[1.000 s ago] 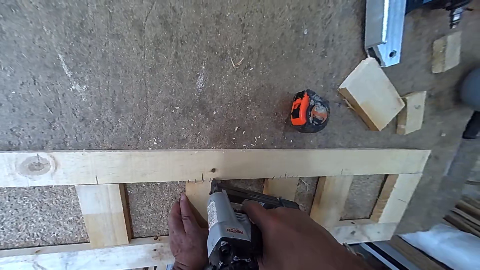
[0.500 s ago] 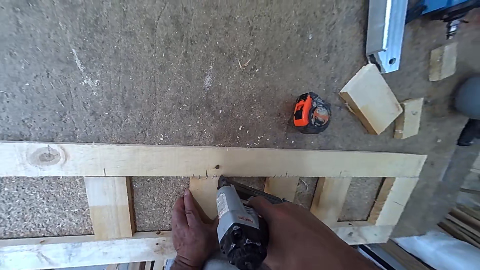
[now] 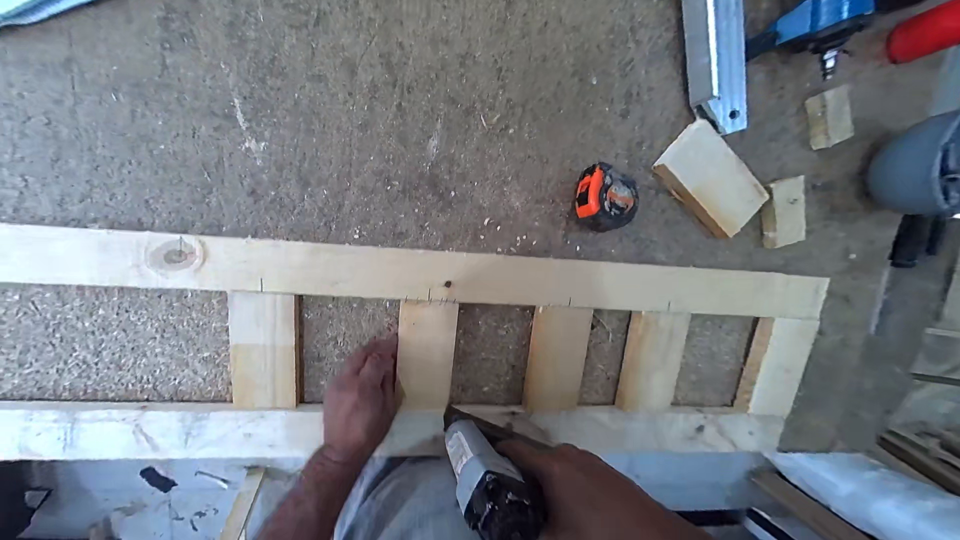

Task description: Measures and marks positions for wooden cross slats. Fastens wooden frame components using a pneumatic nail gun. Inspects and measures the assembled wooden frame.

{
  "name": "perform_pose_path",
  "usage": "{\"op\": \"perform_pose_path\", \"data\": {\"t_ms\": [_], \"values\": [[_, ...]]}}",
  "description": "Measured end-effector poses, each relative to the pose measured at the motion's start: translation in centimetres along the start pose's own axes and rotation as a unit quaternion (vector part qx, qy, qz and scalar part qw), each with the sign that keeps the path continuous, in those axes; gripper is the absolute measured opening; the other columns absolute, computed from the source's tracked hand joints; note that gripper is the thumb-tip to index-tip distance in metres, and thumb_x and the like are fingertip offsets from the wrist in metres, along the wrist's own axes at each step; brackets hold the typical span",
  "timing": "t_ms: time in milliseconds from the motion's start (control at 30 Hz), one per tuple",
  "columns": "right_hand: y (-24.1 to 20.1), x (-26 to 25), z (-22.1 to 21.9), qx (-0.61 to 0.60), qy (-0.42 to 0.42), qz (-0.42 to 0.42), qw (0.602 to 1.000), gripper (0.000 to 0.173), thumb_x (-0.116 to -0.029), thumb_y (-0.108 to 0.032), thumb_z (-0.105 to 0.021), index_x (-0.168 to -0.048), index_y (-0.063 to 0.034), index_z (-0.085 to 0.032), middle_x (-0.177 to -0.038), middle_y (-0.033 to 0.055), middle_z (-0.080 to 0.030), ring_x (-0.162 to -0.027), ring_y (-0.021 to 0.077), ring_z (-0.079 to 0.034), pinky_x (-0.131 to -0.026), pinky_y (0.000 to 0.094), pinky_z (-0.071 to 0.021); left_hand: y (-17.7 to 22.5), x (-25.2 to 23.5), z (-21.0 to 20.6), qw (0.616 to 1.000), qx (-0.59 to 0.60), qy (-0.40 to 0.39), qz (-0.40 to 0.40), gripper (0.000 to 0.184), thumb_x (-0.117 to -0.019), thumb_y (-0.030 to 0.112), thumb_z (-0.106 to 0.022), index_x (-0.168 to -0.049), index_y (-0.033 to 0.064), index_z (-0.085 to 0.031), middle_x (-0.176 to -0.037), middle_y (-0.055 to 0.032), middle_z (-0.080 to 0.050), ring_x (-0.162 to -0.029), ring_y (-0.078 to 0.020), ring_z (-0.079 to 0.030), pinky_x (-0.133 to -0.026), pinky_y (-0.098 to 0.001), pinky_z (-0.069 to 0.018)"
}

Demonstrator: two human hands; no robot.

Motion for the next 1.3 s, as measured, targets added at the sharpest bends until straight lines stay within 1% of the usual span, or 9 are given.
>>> {"op": "perform_pose_path", "data": {"t_ms": [67,233,433,833,933,1100,1167,1267,1300], "values": [[-0.5,-0.8,-0.7,0.012,0.037,0.038,0.999,0.059,-0.0825,-0.050,-0.075,-0.129,-0.0171,-0.060,-0.091,0.0135,-0.069,-0.086,0.0354,-0.071,-0.069,0.0590,-0.0560,-1.3,0.6,0.3,0.998,-0.032,0.034,-0.038,0.027,-0.1017,0.020,-0.057,-0.122,0.0107,-0.074,-0.114,-0.0109,-0.073,-0.101,-0.0271,-0.073,-0.084,-0.0464,-0.0616],[-2.7,-2.5,-1.8,0.057,0.050,0.056,0.996,0.061,-0.0862,-0.048,-0.071,-0.134,-0.0128,-0.057,-0.097,0.0176,-0.070,-0.091,0.0403,-0.070,-0.072,0.0621,-0.0552,-2.9,0.9,-1.6,0.988,-0.108,0.072,-0.080,0.029,-0.1023,0.030,-0.055,-0.116,0.0136,-0.075,-0.105,-0.0081,-0.073,-0.097,-0.0271,-0.072,-0.079,-0.0441,-0.0605],[-5.4,-4.0,-2.0,0.091,0.034,0.042,0.994,0.059,-0.0873,-0.047,-0.068,-0.133,-0.0115,-0.055,-0.092,0.0171,-0.069,-0.088,0.0403,-0.070,-0.069,0.0608,-0.0542,-3.0,0.8,-1.9,0.986,-0.132,0.066,-0.076,0.029,-0.1019,0.031,-0.052,-0.112,0.0153,-0.074,-0.099,-0.0068,-0.073,-0.093,-0.0265,-0.071,-0.075,-0.0422,-0.0599],[-5.8,-4.6,-2.1,0.076,0.013,0.028,0.997,0.059,-0.0858,-0.047,-0.070,-0.131,-0.0110,-0.055,-0.093,0.0166,-0.068,-0.089,0.0394,-0.070,-0.069,0.0600,-0.0546,-2.7,0.5,-1.9,0.983,-0.157,0.058,-0.078,0.023,-0.0985,0.024,-0.056,-0.110,0.0139,-0.074,-0.096,-0.0087,-0.072,-0.088,-0.0288,-0.071,-0.069,-0.0435,-0.0594],[-6.3,-4.3,-1.8,0.068,-0.011,-0.012,0.998,0.059,-0.0849,-0.045,-0.072,-0.129,-0.0096,-0.056,-0.098,0.0177,-0.068,-0.093,0.0396,-0.069,-0.072,0.0600,-0.0547,-2.6,0.6,-1.7,0.985,-0.145,0.053,-0.073,0.033,-0.1018,0.033,-0.049,-0.111,0.0137,-0.073,-0.097,-0.0100,-0.071,-0.089,-0.0299,-0.071,-0.070,-0.0447,-0.0588],[-5.9,-4.0,-1.8,0.053,-0.011,-0.024,0.998,0.063,-0.0865,-0.048,-0.071,-0.133,-0.0087,-0.053,-0.100,0.0178,-0.068,-0.095,0.0396,-0.069,-0.074,0.0596,-0.0550,-2.8,0.5,-1.8,0.986,-0.135,0.064,-0.077,0.058,-0.1012,0.060,-0.041,-0.110,0.0124,-0.073,-0.095,-0.0107,-0.071,-0.087,-0.0304,-0.070,-0.069,-0.0453,-0.0579],[-5.4,-3.8,-1.8,0.055,-0.011,-0.026,0.998,0.060,-0.0860,-0.047,-0.071,-0.128,-0.0078,-0.054,-0.098,0.0176,-0.068,-0.093,0.0390,-0.069,-0.072,0.0587,-0.0547,-2.8,0.6,-1.8,0.986,-0.134,0.065,-0.078,0.060,-0.0996,0.063,-0.043,-0.110,0.0122,-0.072,-0.094,-0.0107,-0.071,-0.087,-0.0301,-0.070,-0.070,-0.0454,-0.0578],[-4.7,-3.6,-1.7,0.053,-0.015,-0.024,0.998,0.063,-0.0863,-0.045,-0.072,-0.134,-0.0094,-0.053,-0.100,0.0179,-0.068,-0.094,0.0392,-0.070,-0.073,0.0593,-0.0550,-2.8,0.6,-1.9,0.986,-0.136,0.066,-0.076,0.060,-0.0988,0.063,-0.044,-0.111,0.0118,-0.072,-0.094,-0.0107,-0.071,-0.086,-0.0299,-0.070,-0.070,-0.0456,-0.0577],[-4.4,-3.6,-1.8,0.055,-0.011,-0.022,0.998,0.061,-0.0863,-0.046,-0.072,-0.131,-0.0089,-0.054,-0.099,0.0179,-0.068,-0.093,0.0393,-0.070,-0.072,0.0590,-0.0549,-2.8,0.6,-1.9,0.985,-0.137,0.071,-0.078,0.060,-0.0987,0.063,-0.044,-0.110,0.0117,-0.072,-0.093,-0.0106,-0.071,-0.085,-0.0298,-0.070,-0.069,-0.0454,-0.0575]]}}
Point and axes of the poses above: each hand's wrist, its own x-axis away from the middle knuckle, its own z-axis out of the back of the hand, y = z × x, the point moved 1 cm from there along -x, towards the middle knuckle
